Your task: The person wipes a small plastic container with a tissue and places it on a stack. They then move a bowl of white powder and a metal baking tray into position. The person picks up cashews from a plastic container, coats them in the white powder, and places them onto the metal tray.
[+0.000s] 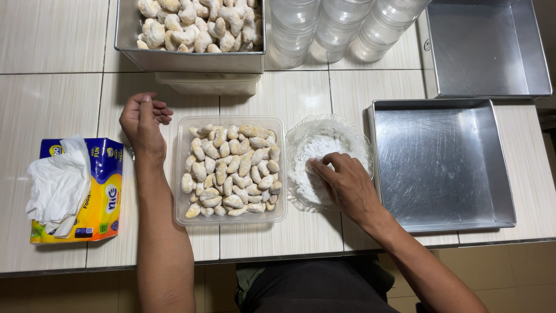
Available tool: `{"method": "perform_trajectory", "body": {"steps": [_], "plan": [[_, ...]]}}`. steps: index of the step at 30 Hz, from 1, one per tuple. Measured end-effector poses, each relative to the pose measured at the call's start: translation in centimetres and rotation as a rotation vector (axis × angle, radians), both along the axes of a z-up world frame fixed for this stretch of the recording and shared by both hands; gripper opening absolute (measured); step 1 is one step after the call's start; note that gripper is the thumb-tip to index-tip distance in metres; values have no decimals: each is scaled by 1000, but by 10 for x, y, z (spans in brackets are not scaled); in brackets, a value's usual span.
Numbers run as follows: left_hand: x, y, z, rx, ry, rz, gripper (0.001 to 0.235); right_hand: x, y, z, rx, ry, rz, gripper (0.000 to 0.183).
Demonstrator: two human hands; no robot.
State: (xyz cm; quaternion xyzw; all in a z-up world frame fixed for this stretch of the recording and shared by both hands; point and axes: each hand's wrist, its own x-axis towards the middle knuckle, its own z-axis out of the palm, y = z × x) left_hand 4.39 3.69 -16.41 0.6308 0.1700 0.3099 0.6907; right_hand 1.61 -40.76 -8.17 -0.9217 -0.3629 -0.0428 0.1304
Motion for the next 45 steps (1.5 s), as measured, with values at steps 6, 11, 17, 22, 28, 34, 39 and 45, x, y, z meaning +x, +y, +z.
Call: {"method": "perform_trajectory", "body": {"steps": [6,11,17,22,28,34,39,45], "plan": [[0,0,0,-1,-2,1,21,4,0,-7,-24,-34,16,23],[1,0,-2,1,-2,-2,21,4,-2,-10,68,-128,61,24],[2,2,-4,-4,-5,-2,21,5,-8,-5,92,-170,80,28],[3,6,-11,-11,-1,-6,21,2,-9,-6,95,-141,63,38],[4,11,-19,-25,20,-16,21,11,-16,23,318,41,62,27],[1,0,1,-64,56,12,16,62,-76,36,403,17,5,37],[0,0,1,-87,59,17,15,104,-111,22,340,-64,-121,25],[-3,-3,6,-46,78,24,18,124,-121,7,234,133,-184,27]]}}
